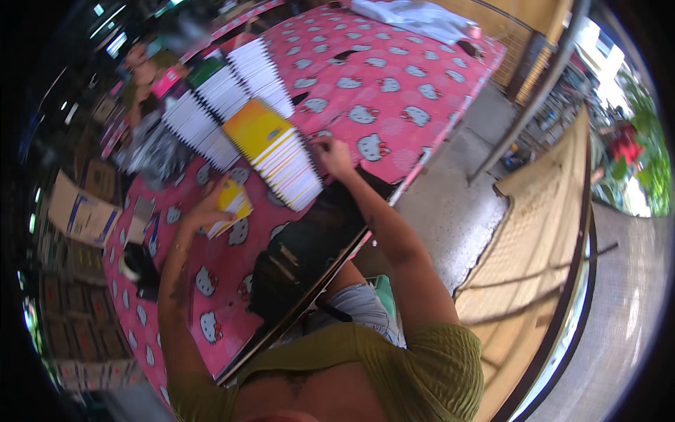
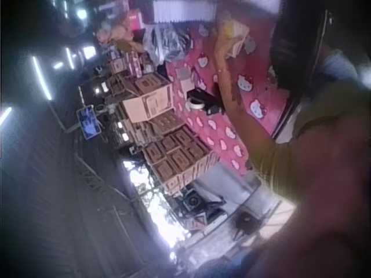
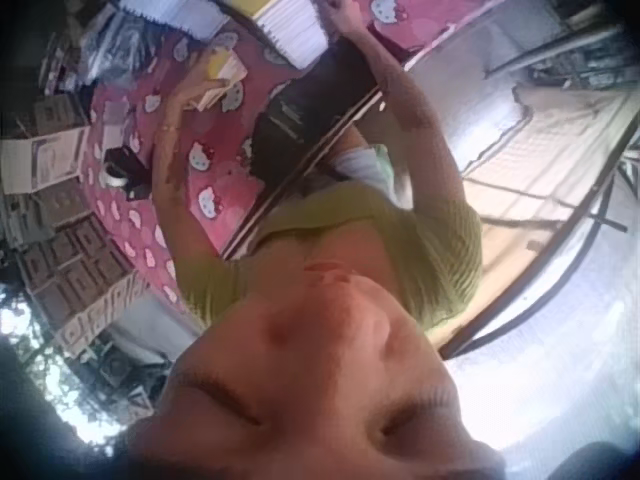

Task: The person tapes the spine of small yellow notebooks and stacks them in a pile.

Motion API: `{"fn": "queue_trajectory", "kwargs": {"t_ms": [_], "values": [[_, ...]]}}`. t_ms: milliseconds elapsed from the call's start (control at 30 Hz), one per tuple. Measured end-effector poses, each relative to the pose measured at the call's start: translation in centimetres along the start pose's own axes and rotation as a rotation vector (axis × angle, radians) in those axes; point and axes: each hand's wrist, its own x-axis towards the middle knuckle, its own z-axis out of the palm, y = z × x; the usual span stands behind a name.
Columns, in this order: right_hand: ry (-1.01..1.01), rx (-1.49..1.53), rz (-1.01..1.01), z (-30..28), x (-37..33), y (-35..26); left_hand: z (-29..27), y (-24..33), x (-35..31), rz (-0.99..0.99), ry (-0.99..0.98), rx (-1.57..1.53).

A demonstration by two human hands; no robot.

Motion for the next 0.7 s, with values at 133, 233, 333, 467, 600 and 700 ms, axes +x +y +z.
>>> {"fn": "queue_trajectory", "kwargs": {"t_ms": [133, 233, 333, 467, 600, 700], "values": [[0.073, 0.064, -0.096, -0.4, 0.2, 1.7, -1.5, 1.7, -0.5, 0.049, 0.089, -0.088], [0.053, 0.041, -0.081, 0.5, -0.2, 1.1, -1.3, 2.8, -2.0, -0.010, 0.073, -0.023], [0.065, 0.127, -0.055, -0.4, 0.1, 2.1, -1.9, 5.6, -2.3, -0.064, -0.029, 0.119], [0.044, 0.084, -0.096, 0.0, 0.2, 1.8, -1.8, 3.8, -2.1, 0.000, 0.001, 0.179], [0.089, 0.127, -0.150, 1.2, 0.2, 2.5, -0.9, 3.2, -1.9, 0.052, 0.028, 0.307], [0.122, 0.071, -0.291, 0.5, 0.1, 5.5, -0.7, 3.4, -0.3, 0.097, 0.008, 0.258]]}}
